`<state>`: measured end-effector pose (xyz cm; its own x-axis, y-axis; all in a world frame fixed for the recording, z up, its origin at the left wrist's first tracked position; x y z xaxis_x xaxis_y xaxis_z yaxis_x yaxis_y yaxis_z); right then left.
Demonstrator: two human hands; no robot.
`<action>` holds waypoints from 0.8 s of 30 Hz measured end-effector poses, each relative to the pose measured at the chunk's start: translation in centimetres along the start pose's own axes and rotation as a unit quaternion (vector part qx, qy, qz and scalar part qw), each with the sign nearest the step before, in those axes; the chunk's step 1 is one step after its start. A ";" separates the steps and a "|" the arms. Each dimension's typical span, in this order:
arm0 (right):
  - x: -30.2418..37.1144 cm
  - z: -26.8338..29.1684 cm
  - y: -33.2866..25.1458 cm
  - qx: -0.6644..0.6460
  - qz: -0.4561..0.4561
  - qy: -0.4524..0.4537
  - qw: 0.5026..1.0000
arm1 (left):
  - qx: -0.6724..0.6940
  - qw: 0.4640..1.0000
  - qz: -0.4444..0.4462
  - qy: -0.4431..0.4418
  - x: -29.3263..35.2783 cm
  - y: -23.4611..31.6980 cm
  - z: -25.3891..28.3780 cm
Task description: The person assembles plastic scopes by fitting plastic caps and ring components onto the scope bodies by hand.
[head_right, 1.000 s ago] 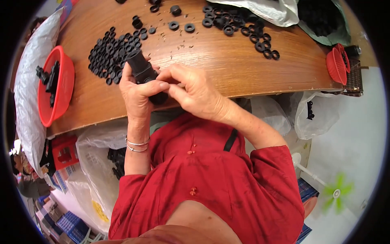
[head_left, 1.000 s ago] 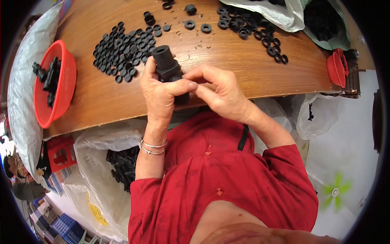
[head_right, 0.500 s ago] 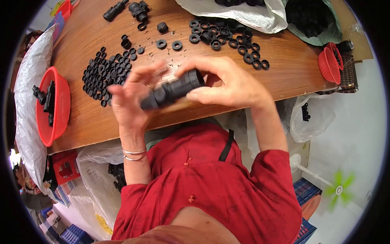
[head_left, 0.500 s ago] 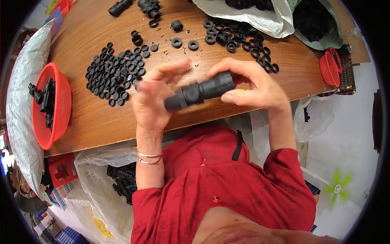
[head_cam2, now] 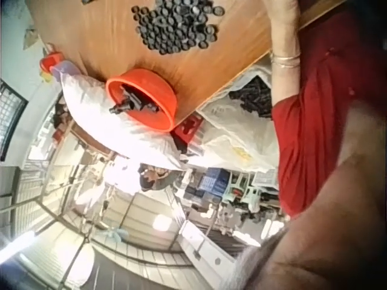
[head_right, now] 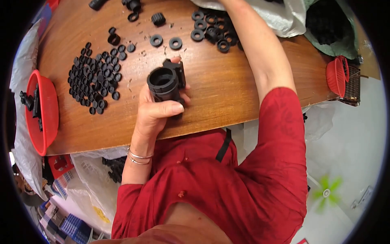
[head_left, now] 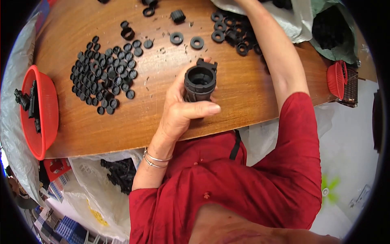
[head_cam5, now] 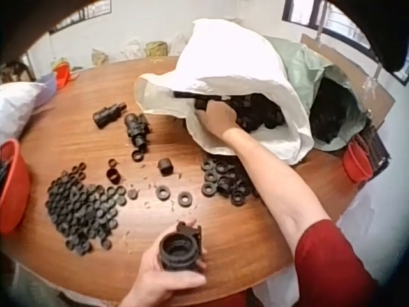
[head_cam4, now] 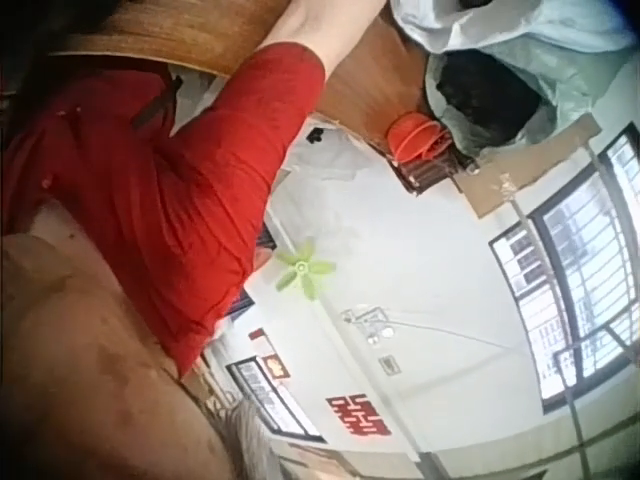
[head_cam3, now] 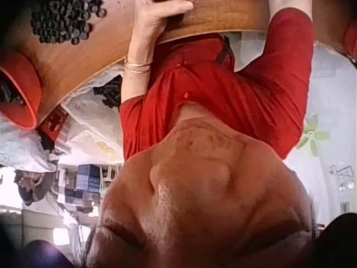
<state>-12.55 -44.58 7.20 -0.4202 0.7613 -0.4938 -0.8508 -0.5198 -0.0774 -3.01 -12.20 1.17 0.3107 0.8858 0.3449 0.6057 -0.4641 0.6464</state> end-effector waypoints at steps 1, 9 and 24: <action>-0.9 -0.2 1.1 -0.129 -0.003 -0.058 0.990 | -0.016 1.000 -0.017 0.018 0.2 0.3 0.4; 6.5 8.2 -2.0 -0.338 0.019 0.015 0.941 | -0.019 1.000 -0.019 0.006 -0.2 0.6 -0.3; 24.7 18.7 -12.7 -0.519 0.222 -0.083 0.821 | -0.158 0.980 0.096 -0.075 3.8 -1.4 -3.4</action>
<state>-18.06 -11.94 12.17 -0.7268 0.4041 -0.5554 0.0905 -0.7452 -0.6607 -5.11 -8.23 3.88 0.5148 0.7619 0.3931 0.2752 -0.5812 0.7658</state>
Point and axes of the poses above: each hand's wrist, its own x-axis away from the middle knuckle, its own z-axis out of the back of the hand, y = z × x, the point moved 7 cm from there along -x, towards the middle knuckle, and after that the axes turned 10 degrees about z, right-handed, at the moved point
